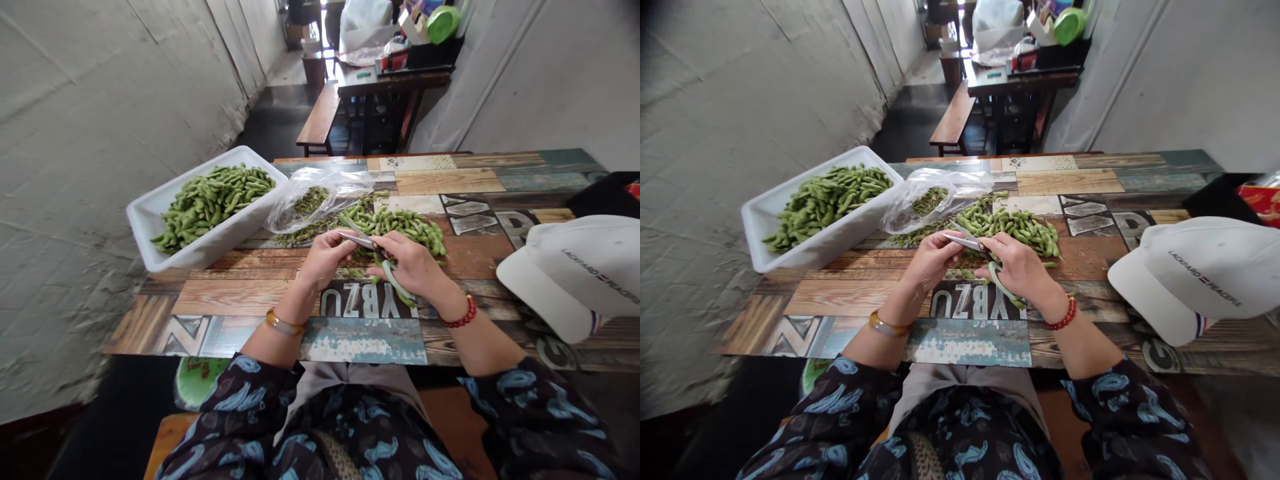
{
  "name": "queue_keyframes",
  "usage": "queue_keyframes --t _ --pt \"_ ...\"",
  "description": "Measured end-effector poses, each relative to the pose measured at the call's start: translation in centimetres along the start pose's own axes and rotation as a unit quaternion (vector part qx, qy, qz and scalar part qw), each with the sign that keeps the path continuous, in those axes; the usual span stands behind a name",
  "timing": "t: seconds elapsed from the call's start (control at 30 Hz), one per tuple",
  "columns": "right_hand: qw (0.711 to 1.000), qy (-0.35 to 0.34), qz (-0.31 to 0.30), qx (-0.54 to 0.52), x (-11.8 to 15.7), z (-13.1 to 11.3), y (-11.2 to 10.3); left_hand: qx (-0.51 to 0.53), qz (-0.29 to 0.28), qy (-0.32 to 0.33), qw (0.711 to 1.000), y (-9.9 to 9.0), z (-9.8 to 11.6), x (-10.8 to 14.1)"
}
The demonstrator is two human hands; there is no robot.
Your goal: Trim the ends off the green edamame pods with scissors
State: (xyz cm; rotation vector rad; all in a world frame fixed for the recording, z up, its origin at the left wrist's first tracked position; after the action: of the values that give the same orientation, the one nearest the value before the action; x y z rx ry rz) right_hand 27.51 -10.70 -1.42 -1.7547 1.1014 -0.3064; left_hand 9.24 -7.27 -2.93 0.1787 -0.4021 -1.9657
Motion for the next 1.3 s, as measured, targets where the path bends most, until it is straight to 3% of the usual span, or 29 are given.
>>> queue_keyframes --t 0.6,0.93,1.13,1.2,1.3 --pt "0.999 -0.02 0.011 -0.025 -0.1 0.3 -0.1 0.013 -0.033 -0.013 0.999 0.4 0.3 0.1" --pt "0.993 0.029 0.114 -0.014 0.1 2.0 -0.7 0.12 0.004 -0.003 0.993 -1.5 1.7 -0.5" --pt "0.993 0.038 0.114 -0.008 0.0 1.8 -0.9 -0.071 0.027 0.005 0.997 -1.6 0.5 -1.2" --pt "0.992 0.042 0.116 -0.01 0.0 1.8 -1.0 -0.171 0.049 0.03 0.984 -1.6 0.2 -1.6" --pt "0.992 0.042 0.116 -0.011 -0.1 1.8 -0.9 -0.318 0.078 0.098 0.94 -1.6 0.1 -2.2"
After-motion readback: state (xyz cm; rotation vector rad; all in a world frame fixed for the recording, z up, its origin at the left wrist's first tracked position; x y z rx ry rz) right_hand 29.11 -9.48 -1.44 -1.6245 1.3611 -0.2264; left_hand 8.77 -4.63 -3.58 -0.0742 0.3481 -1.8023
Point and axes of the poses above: each hand's wrist, its own x-axis away from the middle knuckle, its own y-axis out of the palm, z = x × y, the point moved 3 cm from there along -x, towards the middle knuckle, and after that the axes turned 10 degrees about -z, right-handed, at the moved point
